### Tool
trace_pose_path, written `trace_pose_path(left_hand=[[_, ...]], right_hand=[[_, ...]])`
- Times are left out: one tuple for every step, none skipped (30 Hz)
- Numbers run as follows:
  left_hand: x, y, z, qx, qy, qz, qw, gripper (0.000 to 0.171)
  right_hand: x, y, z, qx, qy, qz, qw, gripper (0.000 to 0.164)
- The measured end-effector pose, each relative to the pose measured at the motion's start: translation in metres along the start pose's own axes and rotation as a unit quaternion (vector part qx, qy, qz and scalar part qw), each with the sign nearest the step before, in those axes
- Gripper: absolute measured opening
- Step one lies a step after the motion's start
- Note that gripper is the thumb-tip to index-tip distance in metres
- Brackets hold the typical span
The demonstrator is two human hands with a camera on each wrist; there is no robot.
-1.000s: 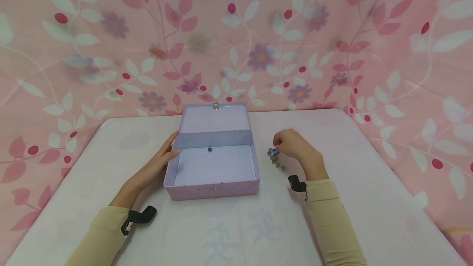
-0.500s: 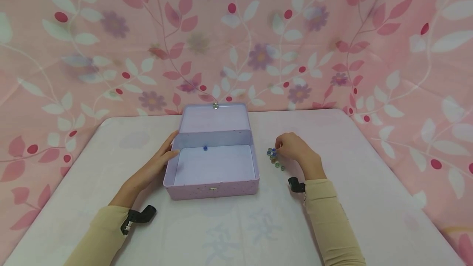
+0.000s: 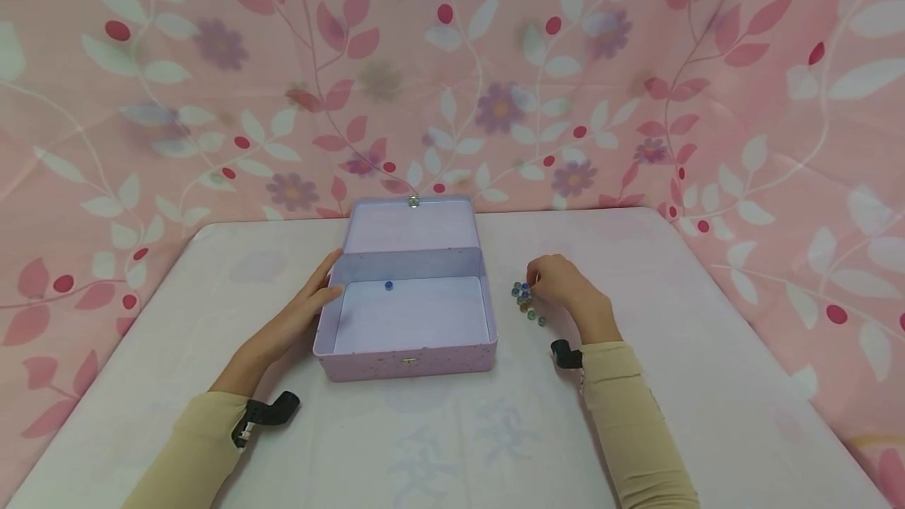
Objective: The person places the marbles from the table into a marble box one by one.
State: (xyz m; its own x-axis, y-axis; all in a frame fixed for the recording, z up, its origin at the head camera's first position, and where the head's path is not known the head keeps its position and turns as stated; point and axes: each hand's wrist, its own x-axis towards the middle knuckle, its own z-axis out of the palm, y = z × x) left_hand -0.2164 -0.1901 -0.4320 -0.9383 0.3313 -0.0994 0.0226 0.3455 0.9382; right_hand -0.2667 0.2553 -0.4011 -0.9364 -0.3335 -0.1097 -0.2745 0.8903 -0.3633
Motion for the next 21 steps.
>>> trace_pose_path(left_hand=[[0.000, 0.000, 0.000, 0.001, 0.000, 0.001, 1.0000, 0.062], [0.000, 0.000, 0.000, -0.001, 0.000, 0.002, 1.0000, 0.063], [0.000, 0.000, 0.000, -0.002, -0.001, 0.003, 1.0000, 0.063], [-0.001, 0.000, 0.000, -0.004, -0.001, 0.005, 1.0000, 0.063], [-0.001, -0.001, 0.000, -0.005, -0.002, 0.007, 1.0000, 0.064], [-0.001, -0.001, 0.000, -0.006, -0.002, 0.008, 0.9999, 0.064], [-0.001, -0.001, 0.000, -0.008, -0.003, 0.010, 0.9999, 0.064], [-0.001, -0.001, 0.000, -0.009, -0.003, 0.011, 0.9999, 0.063], [-0.001, -0.001, 0.000, -0.007, -0.003, 0.010, 0.9999, 0.063], [-0.001, -0.001, 0.000, -0.007, -0.002, 0.011, 0.9999, 0.063], [-0.001, -0.001, 0.000, -0.006, -0.002, 0.010, 0.9999, 0.063], [-0.001, -0.001, 0.000, -0.005, -0.001, 0.009, 0.9999, 0.063], [-0.001, -0.001, 0.000, -0.004, 0.000, 0.007, 1.0000, 0.063], [-0.001, -0.001, 0.000, -0.002, 0.002, 0.005, 1.0000, 0.063], [-0.001, -0.001, 0.001, -0.001, 0.003, 0.004, 1.0000, 0.063], [0.000, -0.001, 0.001, 0.000, 0.003, 0.002, 1.0000, 0.063], [0.000, 0.000, 0.001, 0.002, 0.004, 0.000, 1.0000, 0.064], [0.000, 0.000, 0.001, 0.004, 0.004, -0.001, 1.0000, 0.064], [0.000, 0.000, 0.001, 0.005, 0.005, -0.001, 1.0000, 0.064], [0.000, 0.000, 0.001, 0.005, 0.005, -0.001, 1.0000, 0.064], [0.000, 0.000, 0.001, 0.004, 0.005, -0.001, 1.0000, 0.064]], right_hand=[[0.000, 0.000, 0.001, 0.000, 0.001, 0.002, 1.000, 0.018], [0.000, 0.000, 0.001, -0.001, 0.001, 0.004, 1.000, 0.018], [0.000, 0.000, 0.001, -0.001, 0.001, 0.004, 1.000, 0.018], [0.001, 0.000, 0.002, -0.002, 0.001, 0.002, 1.000, 0.019], [0.001, 0.000, 0.002, -0.003, 0.002, -0.001, 1.000, 0.019], [0.001, 0.000, 0.002, -0.004, 0.002, -0.003, 1.000, 0.019], [0.001, 0.000, 0.002, -0.006, 0.002, -0.005, 1.000, 0.020], [0.001, -0.001, 0.002, -0.008, 0.002, -0.005, 1.000, 0.020], [0.001, -0.001, 0.002, -0.008, 0.001, -0.004, 1.000, 0.020], [0.000, -0.002, 0.002, -0.009, 0.001, -0.004, 1.000, 0.021], [0.000, -0.002, 0.001, -0.009, 0.000, -0.003, 1.000, 0.021], [-0.001, -0.003, 0.000, -0.008, 0.000, 0.004, 1.000, 0.021], [-0.001, -0.004, -0.002, -0.006, 0.001, 0.005, 1.000, 0.021], [-0.001, -0.004, -0.003, -0.007, 0.003, 0.008, 1.000, 0.021], [-0.002, -0.005, -0.004, -0.004, 0.003, 0.009, 1.000, 0.021], [-0.002, -0.006, -0.006, -0.004, 0.004, 0.010, 1.000, 0.020], [-0.003, -0.007, -0.007, -0.005, 0.007, 0.011, 1.000, 0.019], [-0.003, -0.007, -0.008, -0.005, 0.011, 0.010, 1.000, 0.018], [-0.003, -0.008, -0.009, -0.007, 0.014, 0.006, 1.000, 0.017], [-0.004, -0.009, -0.010, -0.006, 0.017, 0.005, 1.000, 0.017], [-0.004, -0.009, -0.011, -0.003, 0.020, 0.002, 1.000, 0.017]])
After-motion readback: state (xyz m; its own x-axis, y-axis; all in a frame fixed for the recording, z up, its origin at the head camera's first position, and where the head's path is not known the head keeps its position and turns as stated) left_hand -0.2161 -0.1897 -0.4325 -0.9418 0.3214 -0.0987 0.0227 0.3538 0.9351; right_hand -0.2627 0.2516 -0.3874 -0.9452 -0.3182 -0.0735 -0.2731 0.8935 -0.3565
